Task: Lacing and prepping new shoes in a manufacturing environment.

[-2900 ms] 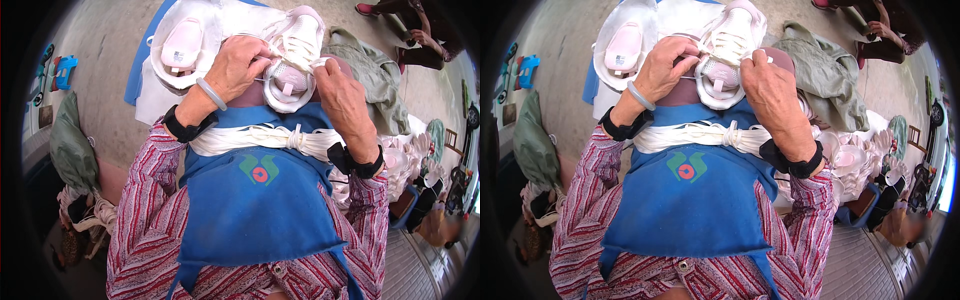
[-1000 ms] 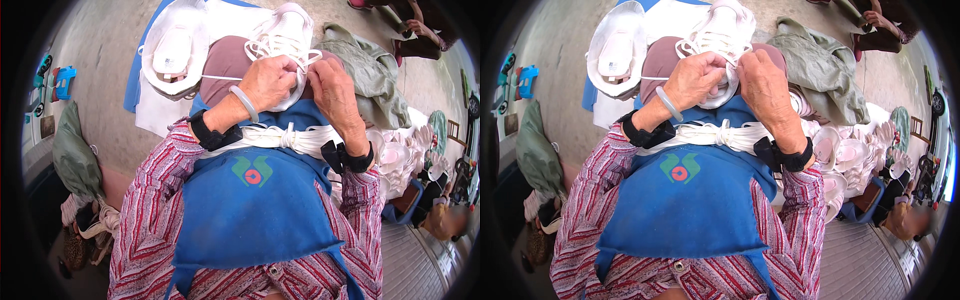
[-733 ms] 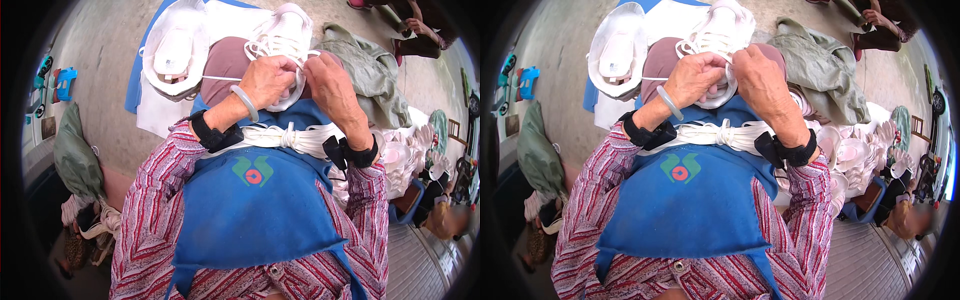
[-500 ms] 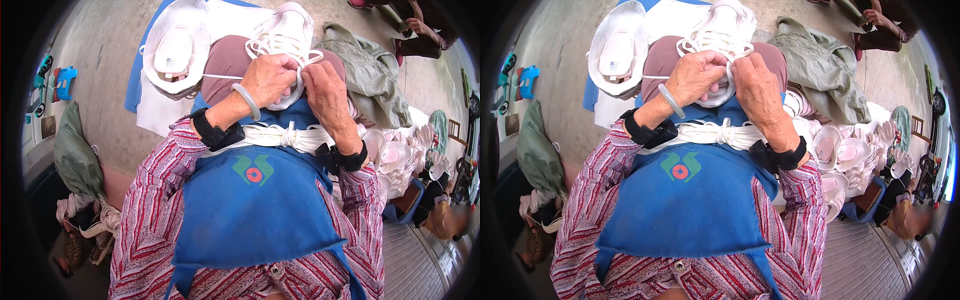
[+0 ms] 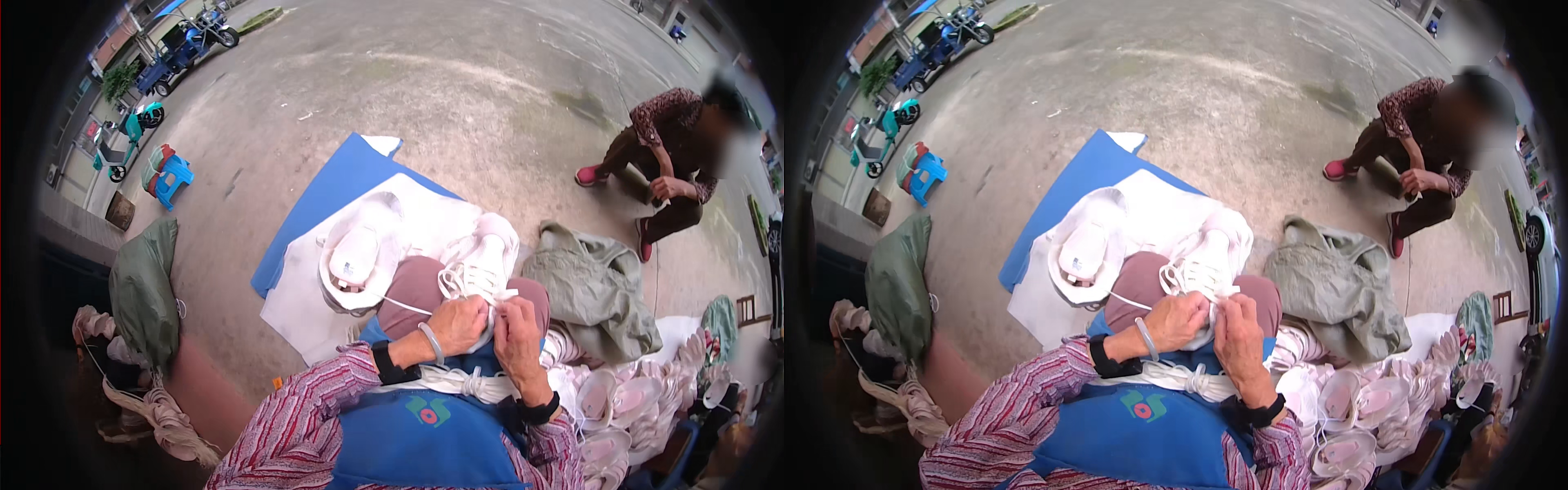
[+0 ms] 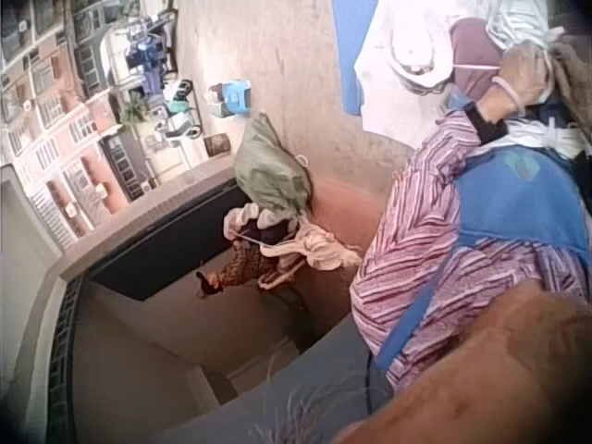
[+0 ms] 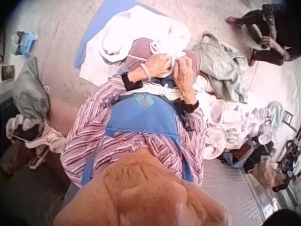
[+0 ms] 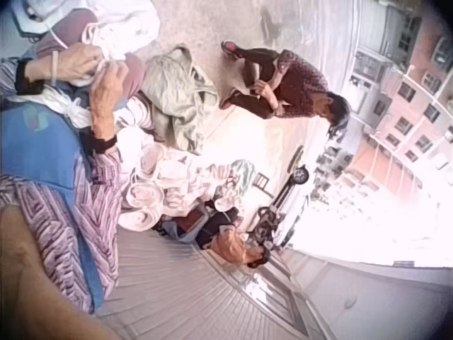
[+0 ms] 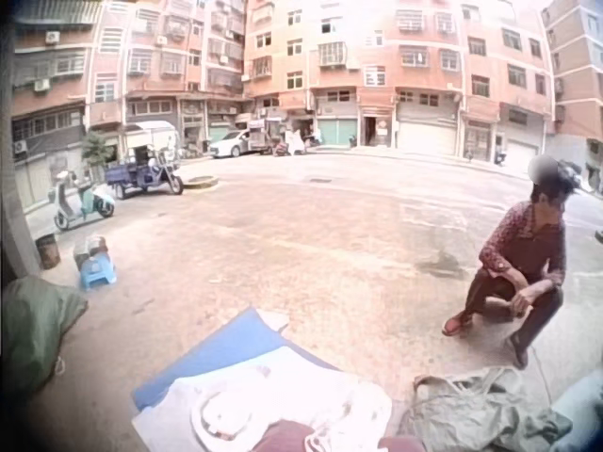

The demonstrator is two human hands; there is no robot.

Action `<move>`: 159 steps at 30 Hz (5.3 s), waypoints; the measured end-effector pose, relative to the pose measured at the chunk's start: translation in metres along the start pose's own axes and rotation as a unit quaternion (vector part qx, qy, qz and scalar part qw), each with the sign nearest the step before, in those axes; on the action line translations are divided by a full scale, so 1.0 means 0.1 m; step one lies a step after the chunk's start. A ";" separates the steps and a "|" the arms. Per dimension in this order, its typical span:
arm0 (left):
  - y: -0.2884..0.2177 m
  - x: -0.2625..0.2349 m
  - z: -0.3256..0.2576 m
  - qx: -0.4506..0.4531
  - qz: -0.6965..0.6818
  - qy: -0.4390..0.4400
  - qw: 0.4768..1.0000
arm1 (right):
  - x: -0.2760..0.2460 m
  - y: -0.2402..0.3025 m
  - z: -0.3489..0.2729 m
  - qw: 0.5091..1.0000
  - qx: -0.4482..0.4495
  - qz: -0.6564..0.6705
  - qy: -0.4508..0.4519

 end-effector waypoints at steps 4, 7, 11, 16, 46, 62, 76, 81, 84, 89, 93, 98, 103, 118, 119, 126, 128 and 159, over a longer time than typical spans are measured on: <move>0.14 -0.13 0.01 -0.109 -0.268 0.126 0.949 | 0.00 -0.14 -0.17 0.998 0.036 0.039 -0.023; 0.18 -0.45 0.08 -0.246 -0.464 0.075 0.847 | -0.05 -0.12 -0.19 0.998 0.040 0.049 -0.031; 0.30 -0.48 0.38 -0.240 -0.521 0.009 0.819 | -0.08 0.02 -0.10 0.997 0.063 0.014 -0.034; 0.36 -0.34 0.75 -0.258 -0.390 0.017 0.884 | -0.01 0.07 0.05 0.994 0.096 -0.058 0.017; -0.12 0.06 -0.50 0.096 0.148 0.122 0.977 | 0.31 -0.13 0.45 0.972 0.200 0.123 -0.003; -0.17 -0.03 -0.48 -0.079 -0.096 0.054 0.991 | 0.19 -0.41 0.54 0.823 0.350 0.433 0.116; -0.50 -1.12 -0.17 -0.137 -0.398 -0.147 0.895 | 0.28 -0.22 0.39 0.992 0.100 0.025 0.070; 0.44 -1.56 -0.36 -0.110 -0.605 -0.394 0.683 | 0.33 0.02 0.27 0.991 0.099 -0.090 0.019; 1.17 -1.80 -0.86 -0.194 -0.581 -0.440 0.657 | 0.21 0.07 0.19 0.989 0.089 -0.121 0.015; 1.43 -1.61 -1.33 -0.285 -0.427 -0.427 0.744 | 0.18 0.07 0.11 0.991 0.009 -0.127 0.040; 1.29 -1.82 -1.32 -0.367 -0.298 -0.296 0.830 | 0.20 0.01 0.01 0.987 0.072 -0.117 0.078; 1.20 -1.89 -1.28 -0.433 -0.026 -0.124 0.893 | 0.28 -0.04 0.00 0.994 0.046 -0.101 0.018; 0.44 -1.77 -0.78 -0.154 0.266 -0.240 0.921 | 0.25 -0.10 0.02 0.995 0.047 -0.083 0.005; -0.02 0.01 -0.42 0.093 0.235 0.028 0.967 | 0.14 -0.07 -0.01 0.998 0.053 -0.010 -0.027; -0.04 0.01 -0.47 0.092 0.237 0.030 0.967 | 0.14 -0.04 -0.05 0.998 0.057 -0.019 -0.016; -0.04 0.01 -0.47 0.094 0.222 0.037 0.970 | 0.14 0.02 -0.12 0.998 0.035 -0.052 -0.005; -0.06 -0.07 -0.42 0.089 0.211 0.046 0.972 | 0.13 0.02 -0.13 0.995 0.079 -0.031 0.044; 0.06 -0.32 -0.42 0.126 0.333 0.122 0.926 | -0.02 -0.16 -0.11 0.982 0.118 0.132 0.068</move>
Point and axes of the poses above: each hand's wrist, its own z-axis towards the middle knuckle, its own x-axis out of the palm, y = z × x, the point moved 1 cm from there along z, towards the middle knuckle, and after that the axes turned 14 degrees about x, right-handed, at the moved point
